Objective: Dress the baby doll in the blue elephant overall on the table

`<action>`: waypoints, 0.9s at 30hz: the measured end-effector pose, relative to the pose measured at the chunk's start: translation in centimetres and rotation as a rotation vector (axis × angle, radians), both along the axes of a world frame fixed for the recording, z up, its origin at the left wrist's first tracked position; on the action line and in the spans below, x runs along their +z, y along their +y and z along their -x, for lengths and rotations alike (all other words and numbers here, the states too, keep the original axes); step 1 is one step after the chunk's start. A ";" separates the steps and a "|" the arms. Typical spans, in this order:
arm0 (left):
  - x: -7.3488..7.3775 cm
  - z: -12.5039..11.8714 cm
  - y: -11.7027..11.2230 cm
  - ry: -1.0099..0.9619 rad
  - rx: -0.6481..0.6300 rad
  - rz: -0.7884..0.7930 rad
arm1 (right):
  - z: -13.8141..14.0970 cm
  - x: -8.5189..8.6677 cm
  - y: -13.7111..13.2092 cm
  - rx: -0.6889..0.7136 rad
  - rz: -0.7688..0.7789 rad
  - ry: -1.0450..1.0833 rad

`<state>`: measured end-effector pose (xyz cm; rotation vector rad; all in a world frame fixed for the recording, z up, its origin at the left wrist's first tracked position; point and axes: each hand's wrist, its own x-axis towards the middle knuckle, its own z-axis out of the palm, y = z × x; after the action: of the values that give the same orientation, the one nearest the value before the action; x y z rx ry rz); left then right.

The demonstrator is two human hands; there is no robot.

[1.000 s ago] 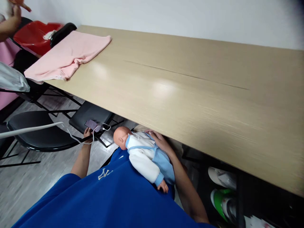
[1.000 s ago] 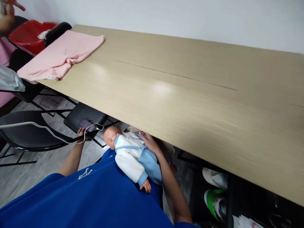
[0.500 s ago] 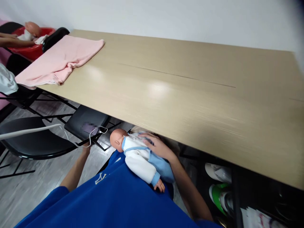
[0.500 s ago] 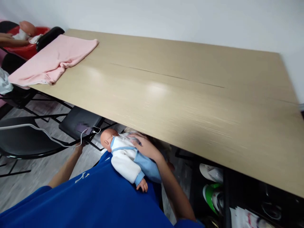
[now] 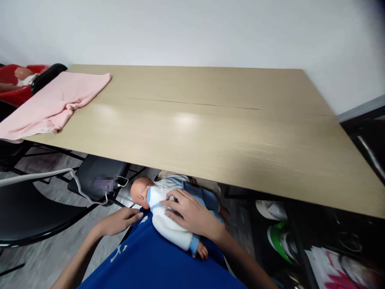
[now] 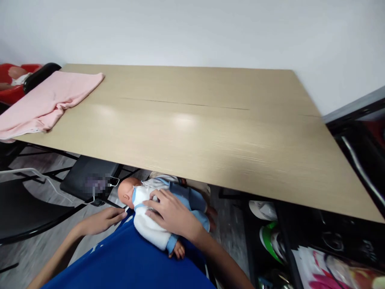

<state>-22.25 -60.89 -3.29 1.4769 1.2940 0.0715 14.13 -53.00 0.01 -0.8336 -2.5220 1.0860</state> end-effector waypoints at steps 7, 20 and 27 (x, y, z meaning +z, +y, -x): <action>4.7 -4.4 4.7 -0.312 -0.025 -0.394 | 0.5 0.3 -0.2 -0.060 0.120 -0.024; -1.9 -5.6 10.6 -0.318 -0.446 -0.570 | -2.9 3.0 -2.1 0.166 0.048 0.008; -3.7 -4.5 12.0 -0.320 -0.267 -0.552 | -8.2 2.0 -4.4 0.078 -0.097 -0.063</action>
<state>-17.77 -48.86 -7.00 1.9973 0.8394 0.5013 22.31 -57.38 1.98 -0.7598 -2.6562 0.9658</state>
